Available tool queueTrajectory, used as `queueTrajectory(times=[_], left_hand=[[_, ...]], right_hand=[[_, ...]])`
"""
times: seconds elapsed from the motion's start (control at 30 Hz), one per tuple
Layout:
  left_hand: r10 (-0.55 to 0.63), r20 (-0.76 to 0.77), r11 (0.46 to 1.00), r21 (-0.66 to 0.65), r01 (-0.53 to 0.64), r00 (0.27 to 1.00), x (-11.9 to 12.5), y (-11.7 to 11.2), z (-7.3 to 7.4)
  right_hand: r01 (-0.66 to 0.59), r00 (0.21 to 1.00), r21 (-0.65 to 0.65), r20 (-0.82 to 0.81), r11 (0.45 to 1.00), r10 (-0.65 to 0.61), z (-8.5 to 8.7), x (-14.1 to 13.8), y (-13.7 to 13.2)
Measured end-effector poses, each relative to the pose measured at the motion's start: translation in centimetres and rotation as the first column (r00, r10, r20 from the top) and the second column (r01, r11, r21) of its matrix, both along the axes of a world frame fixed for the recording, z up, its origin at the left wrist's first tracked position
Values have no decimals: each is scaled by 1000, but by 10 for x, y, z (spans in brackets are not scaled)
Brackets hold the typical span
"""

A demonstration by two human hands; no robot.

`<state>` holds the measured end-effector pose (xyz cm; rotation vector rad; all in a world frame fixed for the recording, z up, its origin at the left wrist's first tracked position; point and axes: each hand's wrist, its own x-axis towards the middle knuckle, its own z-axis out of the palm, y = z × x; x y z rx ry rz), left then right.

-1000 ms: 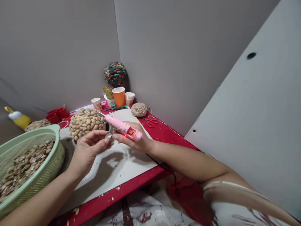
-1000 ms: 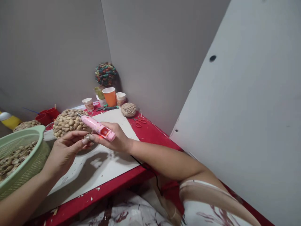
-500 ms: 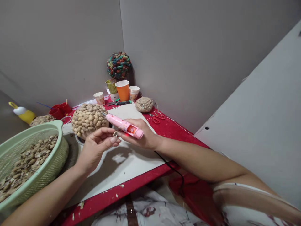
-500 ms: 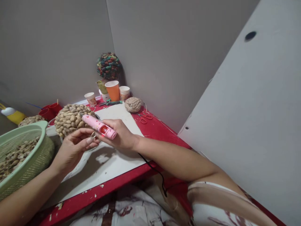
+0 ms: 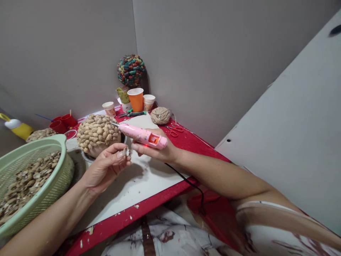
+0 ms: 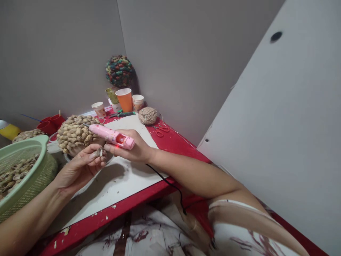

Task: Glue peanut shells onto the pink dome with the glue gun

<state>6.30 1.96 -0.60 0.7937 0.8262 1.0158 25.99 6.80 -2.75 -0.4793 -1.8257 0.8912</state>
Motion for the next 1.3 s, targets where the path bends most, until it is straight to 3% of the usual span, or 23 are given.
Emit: queueTrajectory(times=[0.13,0.47,0.63,0.9,1.1,1.3], left_hand=[[19,3,1000,-8,-19,1000,0,2,0],[15,-81,996,85,-8,997,2,2,-6],[116,-137,976,198,-87,984,4,-1,-8],[279,-241,898,409,-163,930,2,-5,-15],[191,-149,935,327,-134,970,5,-6,-11],[88,-94,976,205,-67,992,6,-5,-6]], right_hand=[[-34,999,-106,-4,994,34,6,1,-1],[-43,997,4,64,999,43,1,1,-3],[-45,996,-9,82,999,45,1,1,-1],[-89,991,-86,92,992,96,2,0,-1],[-156,985,-287,23,945,170,7,-1,-5],[-232,972,-390,-60,891,227,10,-1,-6]])
